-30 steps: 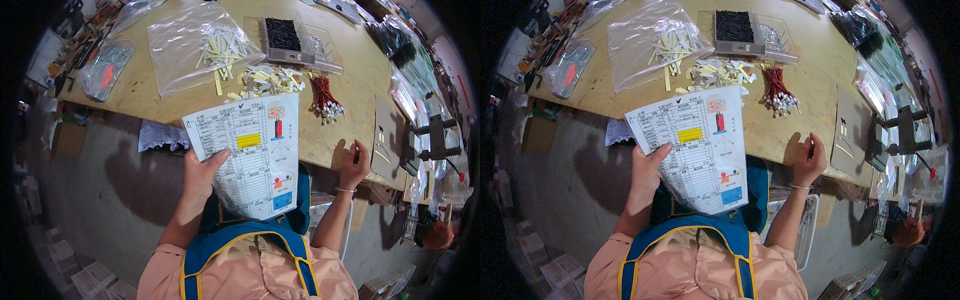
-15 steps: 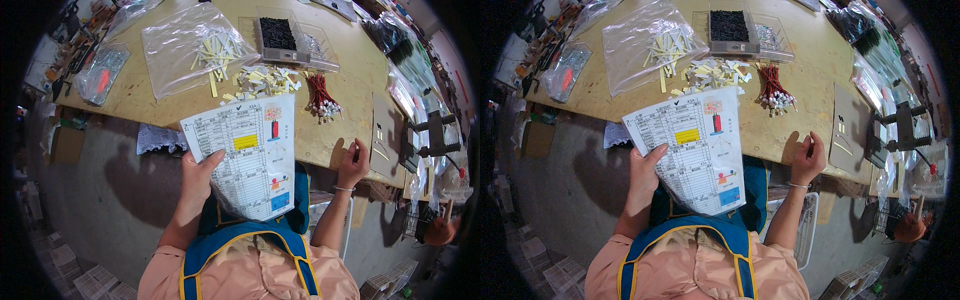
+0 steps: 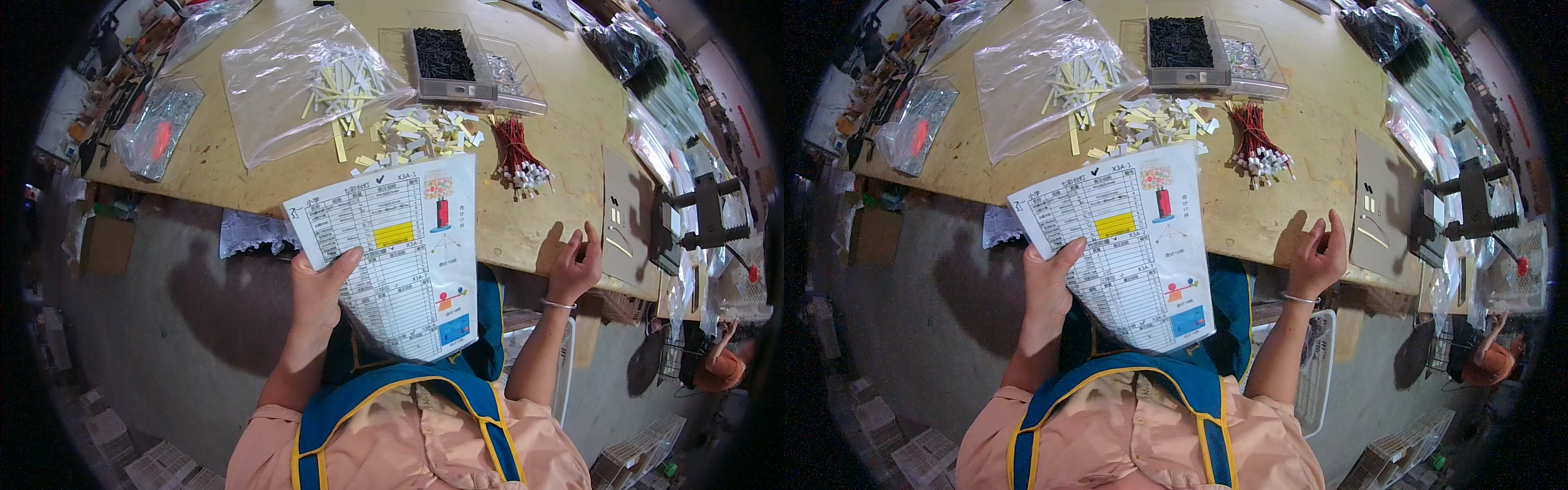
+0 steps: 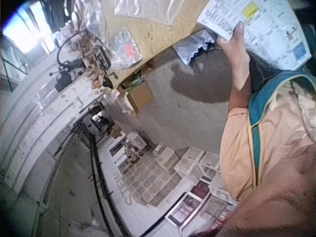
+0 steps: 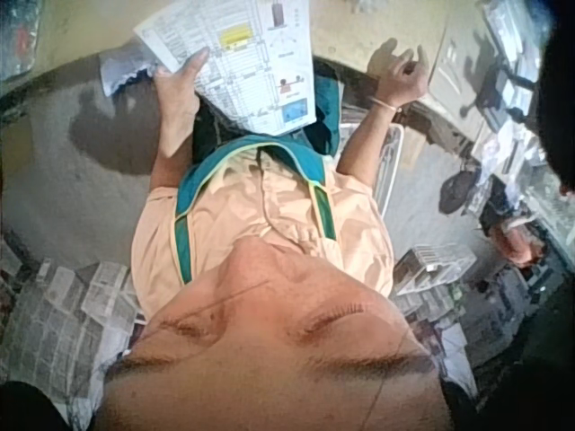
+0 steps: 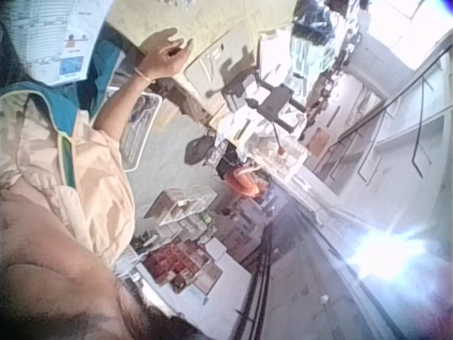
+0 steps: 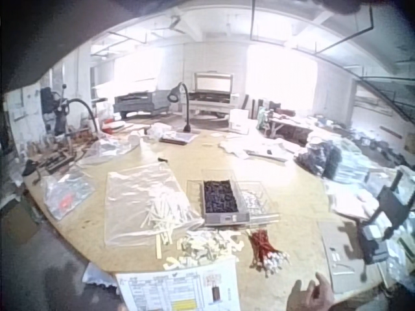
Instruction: The person consults an instruction sheet, then picks up small wooden sticks, red wires, and a round wooden disc. They insert a stick into the disc and continue handling components on the table.
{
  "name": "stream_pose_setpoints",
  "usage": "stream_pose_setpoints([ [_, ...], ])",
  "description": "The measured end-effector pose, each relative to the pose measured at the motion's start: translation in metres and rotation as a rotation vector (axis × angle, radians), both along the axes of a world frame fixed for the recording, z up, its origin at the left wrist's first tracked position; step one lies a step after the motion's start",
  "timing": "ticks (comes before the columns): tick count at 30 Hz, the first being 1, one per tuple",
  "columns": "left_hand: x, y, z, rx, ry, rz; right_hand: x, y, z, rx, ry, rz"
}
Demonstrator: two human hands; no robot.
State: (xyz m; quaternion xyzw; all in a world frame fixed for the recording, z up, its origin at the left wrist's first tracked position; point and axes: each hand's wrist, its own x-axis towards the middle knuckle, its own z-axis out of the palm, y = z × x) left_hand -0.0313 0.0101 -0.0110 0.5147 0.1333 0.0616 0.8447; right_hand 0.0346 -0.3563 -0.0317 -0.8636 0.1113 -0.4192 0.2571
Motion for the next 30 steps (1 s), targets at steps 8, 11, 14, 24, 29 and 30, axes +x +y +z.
stream_pose_setpoints([
  [8,-0.0007,-0.0003,0.0007,-0.004,0.008,0.007,-0.0014,0.0040,0.0031,0.007,0.024,0.023],
  [11,-0.0003,-0.0003,0.0002,0.008,0.010,0.006,-0.0009,0.0051,0.0034,0.004,0.017,0.024],
  [14,0.0000,-0.0002,0.0003,0.009,0.010,0.004,-0.0011,0.0055,0.0040,0.001,0.022,0.021],
  [24,-0.0004,-0.0003,0.0003,0.011,0.009,0.001,0.0000,0.0044,0.0029,-0.019,0.008,0.025],
  [29,-0.0007,0.0003,0.0000,0.017,0.022,-0.004,-0.0003,0.0030,0.0017,-0.001,0.022,0.023],
  [30,-0.0006,0.0000,-0.0001,0.014,0.020,-0.003,0.0000,0.0030,0.0014,0.002,0.022,0.024],
])
